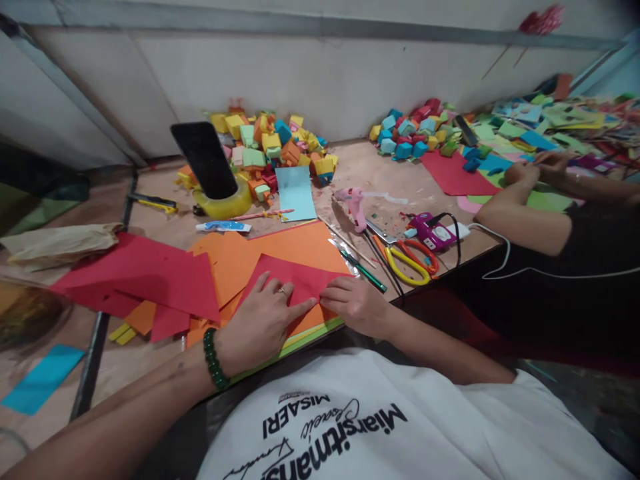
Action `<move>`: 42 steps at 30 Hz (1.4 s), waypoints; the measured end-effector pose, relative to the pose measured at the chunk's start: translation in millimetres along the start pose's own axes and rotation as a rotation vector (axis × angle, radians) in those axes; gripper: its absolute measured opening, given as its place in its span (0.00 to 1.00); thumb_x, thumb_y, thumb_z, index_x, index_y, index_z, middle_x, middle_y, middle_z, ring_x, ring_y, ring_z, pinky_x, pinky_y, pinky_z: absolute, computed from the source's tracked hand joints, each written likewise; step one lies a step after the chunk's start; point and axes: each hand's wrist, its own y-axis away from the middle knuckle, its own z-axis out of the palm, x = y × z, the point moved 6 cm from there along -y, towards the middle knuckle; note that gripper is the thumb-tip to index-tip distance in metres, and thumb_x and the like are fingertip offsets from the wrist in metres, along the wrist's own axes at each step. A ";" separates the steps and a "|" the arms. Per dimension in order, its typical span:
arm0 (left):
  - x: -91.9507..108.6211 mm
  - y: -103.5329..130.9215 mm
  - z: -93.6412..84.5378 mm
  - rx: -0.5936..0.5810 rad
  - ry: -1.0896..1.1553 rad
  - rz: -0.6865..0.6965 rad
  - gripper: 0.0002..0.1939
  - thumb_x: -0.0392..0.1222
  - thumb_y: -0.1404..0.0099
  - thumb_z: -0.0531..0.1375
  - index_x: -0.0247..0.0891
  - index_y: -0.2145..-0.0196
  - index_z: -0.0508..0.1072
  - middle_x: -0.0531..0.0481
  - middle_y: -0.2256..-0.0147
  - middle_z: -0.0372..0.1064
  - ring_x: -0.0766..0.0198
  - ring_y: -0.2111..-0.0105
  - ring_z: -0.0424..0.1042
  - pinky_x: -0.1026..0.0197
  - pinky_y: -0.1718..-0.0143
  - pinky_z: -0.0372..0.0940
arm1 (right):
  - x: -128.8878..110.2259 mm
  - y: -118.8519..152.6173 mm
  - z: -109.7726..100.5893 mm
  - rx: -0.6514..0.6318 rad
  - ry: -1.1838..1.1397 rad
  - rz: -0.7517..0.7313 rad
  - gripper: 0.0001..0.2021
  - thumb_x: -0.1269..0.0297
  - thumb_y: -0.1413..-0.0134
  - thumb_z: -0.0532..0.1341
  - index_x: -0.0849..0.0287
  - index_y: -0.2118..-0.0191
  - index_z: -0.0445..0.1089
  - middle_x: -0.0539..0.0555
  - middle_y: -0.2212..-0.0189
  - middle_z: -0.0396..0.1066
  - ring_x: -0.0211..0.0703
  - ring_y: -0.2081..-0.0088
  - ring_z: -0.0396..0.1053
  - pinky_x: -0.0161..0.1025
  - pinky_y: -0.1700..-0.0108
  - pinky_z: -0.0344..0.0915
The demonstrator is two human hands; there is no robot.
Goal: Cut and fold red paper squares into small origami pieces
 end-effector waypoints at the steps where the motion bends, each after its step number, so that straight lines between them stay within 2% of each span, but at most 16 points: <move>1: 0.0 1.0 0.2 0.006 -0.007 0.001 0.26 0.34 0.37 0.52 0.49 0.43 0.68 0.41 0.61 0.69 0.51 0.62 0.66 0.43 0.52 0.56 | 4.0 5.5 -0.7 0.018 -0.008 0.006 0.14 0.76 0.37 0.50 0.62 0.60 0.73 0.57 0.64 0.75 0.43 0.60 0.69 0.41 0.58 0.70; 6: 3.0 4.3 0.8 0.019 0.012 0.000 0.26 0.35 0.37 0.53 0.47 0.42 0.67 0.41 0.58 0.70 0.50 0.60 0.67 0.40 0.47 0.55 | 20.1 22.6 -17.1 0.122 0.004 0.074 0.16 0.78 0.38 0.48 0.61 0.59 0.73 0.57 0.63 0.76 0.43 0.59 0.69 0.42 0.57 0.72; 9: 9.1 1.9 1.5 0.031 0.012 -0.014 0.25 0.47 0.34 0.54 0.46 0.40 0.65 0.38 0.54 0.70 0.48 0.57 0.67 0.39 0.45 0.53 | 20.2 21.4 -23.3 0.135 0.036 0.079 0.16 0.80 0.40 0.49 0.62 0.61 0.74 0.57 0.65 0.76 0.43 0.61 0.68 0.40 0.59 0.72; 11: 14.1 -0.3 1.8 0.034 -0.014 -0.019 0.29 0.58 0.35 0.53 0.45 0.39 0.65 0.36 0.55 0.70 0.46 0.55 0.68 0.38 0.45 0.53 | 20.3 20.1 -22.7 0.124 0.046 0.091 0.16 0.80 0.41 0.50 0.63 0.62 0.74 0.57 0.65 0.75 0.43 0.62 0.67 0.40 0.61 0.72; 13: 18.0 0.0 1.9 0.031 -0.043 -0.023 0.32 0.63 0.36 0.52 0.44 0.40 0.65 0.35 0.55 0.71 0.44 0.53 0.68 0.38 0.45 0.54 | 21.0 20.8 -20.7 0.124 0.040 0.096 0.15 0.81 0.42 0.51 0.63 0.62 0.74 0.57 0.65 0.75 0.43 0.62 0.67 0.39 0.61 0.71; 16: 18.7 10.2 1.1 0.054 -0.062 -0.056 0.31 0.63 0.35 0.51 0.43 0.41 0.67 0.34 0.51 0.71 0.43 0.49 0.67 0.39 0.45 0.54 | 24.1 25.4 -19.4 0.142 0.015 0.108 0.16 0.82 0.43 0.51 0.63 0.62 0.74 0.56 0.65 0.76 0.43 0.61 0.68 0.38 0.61 0.69; 20: 16.8 38.9 5.5 0.124 0.000 -0.112 0.31 0.62 0.35 0.51 0.40 0.42 0.67 0.37 0.48 0.71 0.45 0.47 0.66 0.42 0.43 0.53 | 24.5 25.6 -25.0 0.124 0.020 0.130 0.15 0.83 0.44 0.51 0.62 0.63 0.73 0.55 0.65 0.76 0.42 0.62 0.68 0.37 0.62 0.67; 23: 18.8 56.9 12.0 0.172 0.015 -0.136 0.31 0.60 0.34 0.52 0.36 0.43 0.68 0.38 0.49 0.72 0.46 0.49 0.67 0.44 0.44 0.54 | 15.1 10.9 -31.1 0.061 0.112 0.164 0.12 0.81 0.43 0.53 0.61 0.65 0.72 0.55 0.69 0.74 0.42 0.65 0.67 0.37 0.66 0.63; 25: 20.8 62.5 15.8 0.181 0.010 -0.151 0.31 0.59 0.34 0.53 0.34 0.43 0.69 0.37 0.50 0.72 0.46 0.50 0.68 0.45 0.45 0.56 | 1.5 -4.0 -30.3 0.014 0.154 0.149 0.10 0.78 0.41 0.54 0.61 0.64 0.72 0.55 0.72 0.72 0.43 0.68 0.65 0.37 0.67 0.61; 29: 21.9 63.7 18.7 0.173 0.018 -0.189 0.30 0.58 0.33 0.52 0.34 0.44 0.69 0.37 0.50 0.72 0.47 0.50 0.68 0.44 0.44 0.55 | -32.6 -20.7 -4.5 -0.138 0.053 -0.054 0.11 0.71 0.39 0.55 0.65 0.53 0.70 0.61 0.60 0.73 0.45 0.62 0.66 0.40 0.64 0.64; 31: 21.8 63.7 18.5 0.172 0.022 -0.193 0.29 0.59 0.32 0.50 0.36 0.43 0.69 0.38 0.50 0.72 0.47 0.50 0.68 0.43 0.44 0.55 | -33.1 -14.9 8.3 -0.173 0.007 -0.035 0.12 0.71 0.39 0.56 0.66 0.51 0.69 0.62 0.58 0.72 0.47 0.58 0.67 0.42 0.60 0.67; 33: 21.2 64.3 19.0 0.168 0.028 -0.193 0.30 0.59 0.31 0.49 0.36 0.42 0.67 0.38 0.49 0.72 0.48 0.49 0.69 0.42 0.43 0.54 | -22.4 -2.8 11.4 -0.138 -0.012 0.057 0.13 0.73 0.40 0.55 0.64 0.52 0.70 0.61 0.58 0.72 0.47 0.56 0.67 0.43 0.57 0.68; 36: 19.9 65.7 20.5 0.167 0.020 -0.197 0.30 0.59 0.31 0.49 0.37 0.41 0.67 0.39 0.48 0.72 0.48 0.49 0.69 0.43 0.43 0.54 | -2.9 16.3 -1.0 -0.010 0.012 0.186 0.15 0.77 0.41 0.52 0.64 0.53 0.72 0.60 0.59 0.74 0.47 0.54 0.68 0.44 0.54 0.70; 39: 19.6 66.1 22.0 0.174 0.012 -0.197 0.29 0.57 0.30 0.48 0.36 0.42 0.67 0.38 0.48 0.72 0.48 0.49 0.69 0.42 0.43 0.52 | 5.1 25.7 -16.5 0.105 0.042 0.228 0.17 0.81 0.44 0.50 0.67 0.55 0.73 0.62 0.61 0.75 0.48 0.55 0.70 0.44 0.54 0.72; 42: 21.8 66.0 22.3 0.186 0.003 -0.188 0.28 0.55 0.29 0.48 0.34 0.42 0.67 0.38 0.47 0.71 0.47 0.49 0.69 0.41 0.43 0.50 | 5.0 28.0 -21.9 0.176 0.048 0.250 0.19 0.82 0.45 0.50 0.65 0.56 0.74 0.60 0.61 0.76 0.46 0.55 0.71 0.43 0.53 0.73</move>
